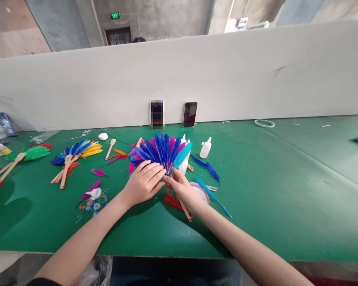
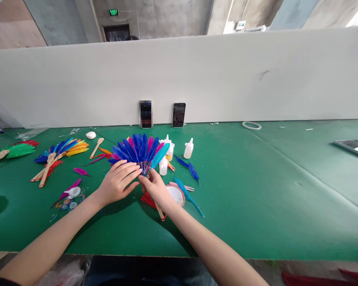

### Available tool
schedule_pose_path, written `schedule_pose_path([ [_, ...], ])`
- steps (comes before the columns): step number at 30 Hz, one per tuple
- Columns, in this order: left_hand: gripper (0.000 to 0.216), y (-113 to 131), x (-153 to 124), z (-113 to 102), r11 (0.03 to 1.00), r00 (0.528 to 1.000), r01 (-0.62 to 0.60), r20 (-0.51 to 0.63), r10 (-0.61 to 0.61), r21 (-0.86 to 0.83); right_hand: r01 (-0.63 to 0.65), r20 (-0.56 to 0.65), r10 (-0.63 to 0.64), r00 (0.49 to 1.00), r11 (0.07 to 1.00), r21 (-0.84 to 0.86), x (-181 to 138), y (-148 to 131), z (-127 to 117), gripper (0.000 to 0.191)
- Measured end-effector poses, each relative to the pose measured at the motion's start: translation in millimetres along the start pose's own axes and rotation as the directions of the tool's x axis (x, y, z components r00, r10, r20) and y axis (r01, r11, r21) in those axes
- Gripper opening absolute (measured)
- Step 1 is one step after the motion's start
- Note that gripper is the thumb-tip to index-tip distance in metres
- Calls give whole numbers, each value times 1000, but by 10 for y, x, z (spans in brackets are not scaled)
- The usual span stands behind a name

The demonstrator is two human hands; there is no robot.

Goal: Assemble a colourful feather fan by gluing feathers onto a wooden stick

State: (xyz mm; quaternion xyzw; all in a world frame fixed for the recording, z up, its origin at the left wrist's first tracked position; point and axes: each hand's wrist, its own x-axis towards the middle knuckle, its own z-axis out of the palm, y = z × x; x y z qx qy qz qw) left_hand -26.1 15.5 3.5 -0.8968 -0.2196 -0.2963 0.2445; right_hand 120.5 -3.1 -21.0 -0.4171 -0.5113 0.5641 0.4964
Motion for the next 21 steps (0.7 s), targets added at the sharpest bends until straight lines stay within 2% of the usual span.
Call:
schedule_pose_path([
  [21, 25, 5, 7, -10, 1000, 1000, 19, 3, -19, 22, 5, -3, -5, 1000, 1000, -2, -12, -8, -1, 17],
])
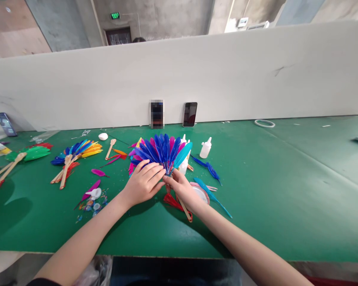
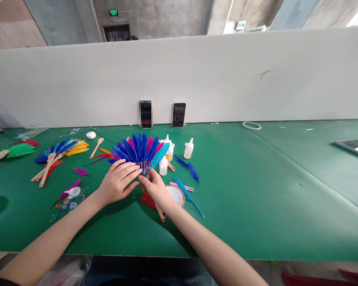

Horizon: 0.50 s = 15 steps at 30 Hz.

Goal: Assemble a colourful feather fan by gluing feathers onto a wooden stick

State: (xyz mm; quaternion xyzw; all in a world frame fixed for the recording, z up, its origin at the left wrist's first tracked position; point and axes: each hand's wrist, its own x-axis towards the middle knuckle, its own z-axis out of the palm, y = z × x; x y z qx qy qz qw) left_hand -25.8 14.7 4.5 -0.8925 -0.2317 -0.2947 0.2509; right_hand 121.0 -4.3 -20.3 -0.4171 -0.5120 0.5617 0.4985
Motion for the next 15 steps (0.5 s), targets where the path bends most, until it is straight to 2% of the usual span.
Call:
schedule_pose_path([
  [15, 27, 6, -3, -13, 1000, 1000, 22, -13, -22, -16, 14, 0, -14, 1000, 1000, -10, 13, 22, 1, 19],
])
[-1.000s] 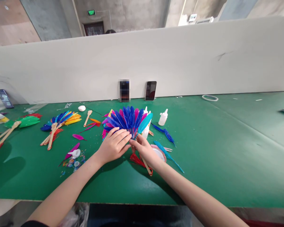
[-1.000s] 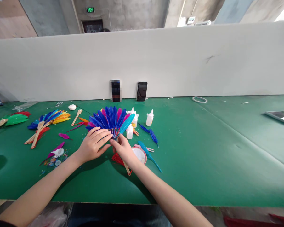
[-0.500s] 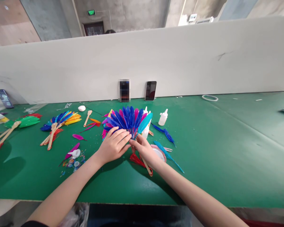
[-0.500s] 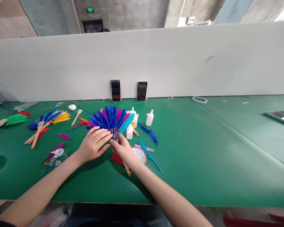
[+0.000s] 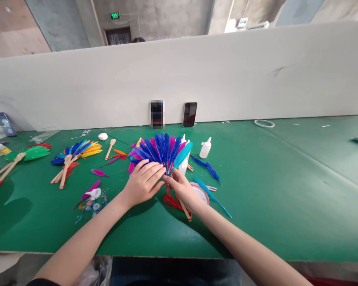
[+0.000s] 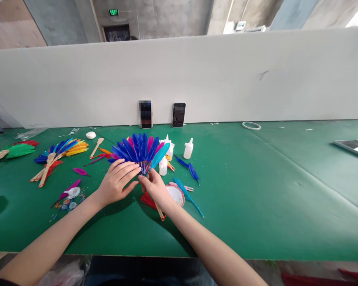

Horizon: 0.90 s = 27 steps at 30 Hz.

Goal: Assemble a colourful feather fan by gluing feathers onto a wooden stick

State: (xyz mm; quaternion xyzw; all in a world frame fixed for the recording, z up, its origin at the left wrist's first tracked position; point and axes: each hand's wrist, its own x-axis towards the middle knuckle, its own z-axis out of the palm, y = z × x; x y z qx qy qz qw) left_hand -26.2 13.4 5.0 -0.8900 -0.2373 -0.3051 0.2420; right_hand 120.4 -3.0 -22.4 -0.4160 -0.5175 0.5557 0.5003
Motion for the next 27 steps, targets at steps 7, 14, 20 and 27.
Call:
schedule_pose_path([
  [7, 27, 10, -3, 11, 1000, 1000, -14, 27, 14, 7, 12, -3, -12, 1000, 1000, 0, 3, 19, -4, 18],
  [14, 26, 11, -8, 21, 1000, 1000, -8, 16, 8, 11, 16, -5, -16, 1000, 1000, 8, 5, 27, -8, 17],
  [20, 26, 10, -5, 21, 1000, 1000, -11, 17, 11, 9, 15, 1, -15, 1000, 1000, 4, 0, 12, -6, 17],
  [27, 26, 7, -4, 15, 1000, 1000, -8, 22, 7, 23, 15, -11, -15, 1000, 1000, 18, -2, 15, -4, 19],
])
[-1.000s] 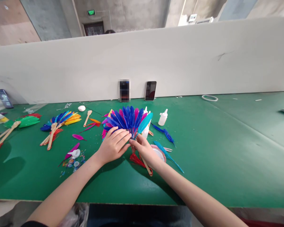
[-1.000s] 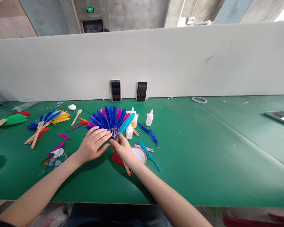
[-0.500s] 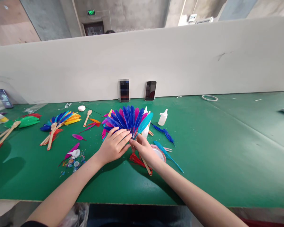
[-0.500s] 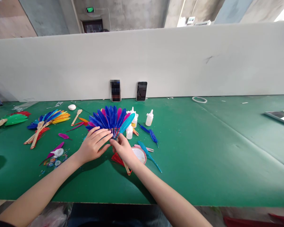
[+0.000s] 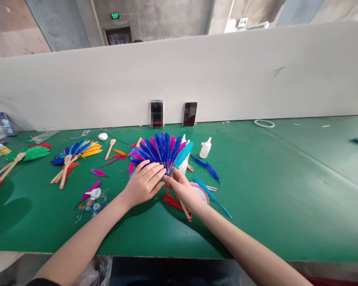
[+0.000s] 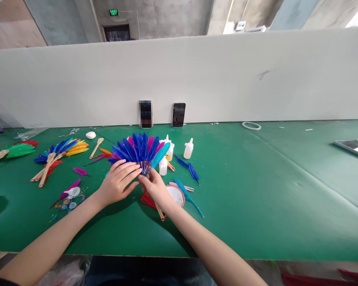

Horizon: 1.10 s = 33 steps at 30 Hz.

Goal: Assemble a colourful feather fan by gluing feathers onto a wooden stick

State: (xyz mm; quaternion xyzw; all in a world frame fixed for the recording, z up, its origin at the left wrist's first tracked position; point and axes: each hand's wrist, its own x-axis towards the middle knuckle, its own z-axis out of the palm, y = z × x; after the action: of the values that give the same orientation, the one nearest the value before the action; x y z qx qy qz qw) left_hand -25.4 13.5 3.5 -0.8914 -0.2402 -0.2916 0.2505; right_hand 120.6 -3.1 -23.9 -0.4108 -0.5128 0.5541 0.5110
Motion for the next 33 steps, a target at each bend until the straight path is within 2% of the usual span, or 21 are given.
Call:
schedule_pose_path([
  [33, 24, 5, 7, -4, 1000, 1000, 1, -7, -1, -8, -5, 1, 5, 1000, 1000, 12, 1, -10, 7, 18],
])
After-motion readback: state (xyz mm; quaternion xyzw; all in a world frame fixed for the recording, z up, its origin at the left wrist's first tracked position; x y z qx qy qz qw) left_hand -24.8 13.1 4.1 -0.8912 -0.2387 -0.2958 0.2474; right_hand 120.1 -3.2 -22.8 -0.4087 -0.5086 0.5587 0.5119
